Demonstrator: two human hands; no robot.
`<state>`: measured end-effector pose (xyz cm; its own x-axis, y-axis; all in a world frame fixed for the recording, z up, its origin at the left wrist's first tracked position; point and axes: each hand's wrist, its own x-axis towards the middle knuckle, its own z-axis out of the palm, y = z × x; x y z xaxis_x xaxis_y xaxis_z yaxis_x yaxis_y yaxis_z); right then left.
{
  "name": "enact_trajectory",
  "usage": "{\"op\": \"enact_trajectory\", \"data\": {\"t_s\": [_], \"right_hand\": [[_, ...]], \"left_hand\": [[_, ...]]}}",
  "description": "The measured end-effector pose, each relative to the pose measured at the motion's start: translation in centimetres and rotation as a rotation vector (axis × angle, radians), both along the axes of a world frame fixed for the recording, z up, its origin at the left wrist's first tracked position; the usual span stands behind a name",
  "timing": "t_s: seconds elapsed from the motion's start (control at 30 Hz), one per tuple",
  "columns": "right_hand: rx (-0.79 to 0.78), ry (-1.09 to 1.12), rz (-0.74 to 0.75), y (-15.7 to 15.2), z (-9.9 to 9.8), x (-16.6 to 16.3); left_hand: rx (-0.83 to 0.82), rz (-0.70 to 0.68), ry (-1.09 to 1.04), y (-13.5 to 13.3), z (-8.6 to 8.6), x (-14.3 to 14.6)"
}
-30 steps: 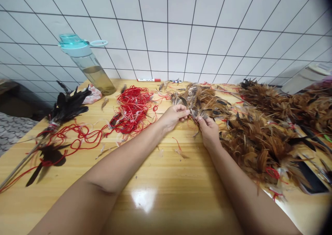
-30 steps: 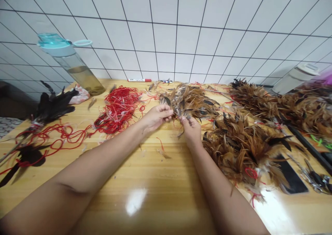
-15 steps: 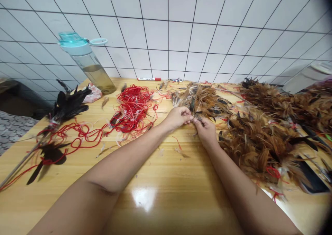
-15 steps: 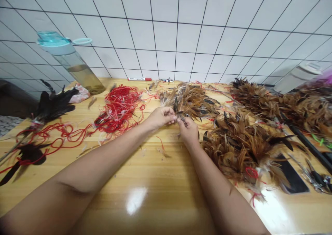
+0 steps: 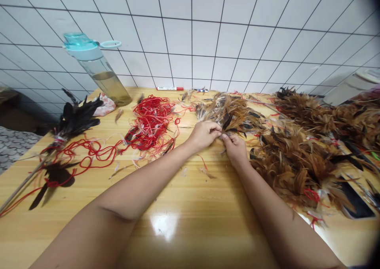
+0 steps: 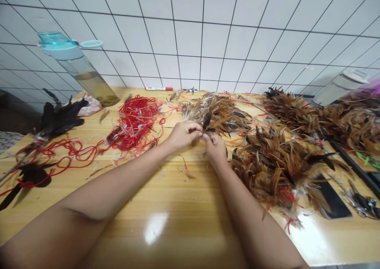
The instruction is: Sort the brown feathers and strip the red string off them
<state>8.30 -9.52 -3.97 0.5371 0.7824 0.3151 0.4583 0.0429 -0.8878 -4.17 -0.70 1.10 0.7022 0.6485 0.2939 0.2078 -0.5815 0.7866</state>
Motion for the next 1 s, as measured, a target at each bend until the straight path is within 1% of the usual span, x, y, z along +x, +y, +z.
{"op": "enact_trajectory", "data": {"t_s": [0.17,0.23,0.3,0.37,0.4,0.53,0.57,0.63,0.7,0.77,0.9,1.0], "right_hand": [[-0.011,-0.077,-0.015,-0.2,0.3,0.0],[-0.025,-0.124,-0.036,-0.3,0.4,0.0],[-0.038,-0.162,-0.054,-0.3,0.4,0.0],[-0.039,-0.169,-0.048,-0.3,0.3,0.1],[-0.032,-0.157,-0.031,-0.3,0.3,0.1],[0.001,-0.046,0.086,-0.3,0.2,0.2],[-0.002,-0.014,0.110,-0.3,0.2,0.2],[-0.012,0.060,0.146,-0.3,0.3,0.2],[-0.019,0.149,0.175,-0.4,0.5,0.1],[-0.022,0.225,0.199,-0.5,0.7,0.0],[-0.025,0.306,0.238,-0.5,0.9,-0.1],[-0.030,0.309,0.245,-0.6,1.0,-0.2]], "left_hand": [[0.163,-0.051,0.048,-0.4,0.2,0.0],[0.180,-0.071,0.059,-0.5,0.3,0.0],[0.141,-0.074,0.048,-0.4,0.4,0.0],[0.011,-0.078,0.011,-0.1,0.4,-0.1],[-0.099,-0.094,-0.014,0.0,0.3,0.0],[-0.657,-0.185,-0.182,0.6,-0.4,0.0],[-0.761,-0.199,-0.228,0.6,-0.6,0.1],[-0.894,-0.217,-0.293,0.6,-0.9,0.1],[-0.961,-0.242,-0.317,0.6,-1.0,0.1],[-0.986,-0.273,-0.320,0.6,-1.0,0.0],[-0.974,-0.359,-0.289,0.9,-1.0,-0.3],[-0.953,-0.415,-0.267,1.2,-0.9,-0.5]]}}
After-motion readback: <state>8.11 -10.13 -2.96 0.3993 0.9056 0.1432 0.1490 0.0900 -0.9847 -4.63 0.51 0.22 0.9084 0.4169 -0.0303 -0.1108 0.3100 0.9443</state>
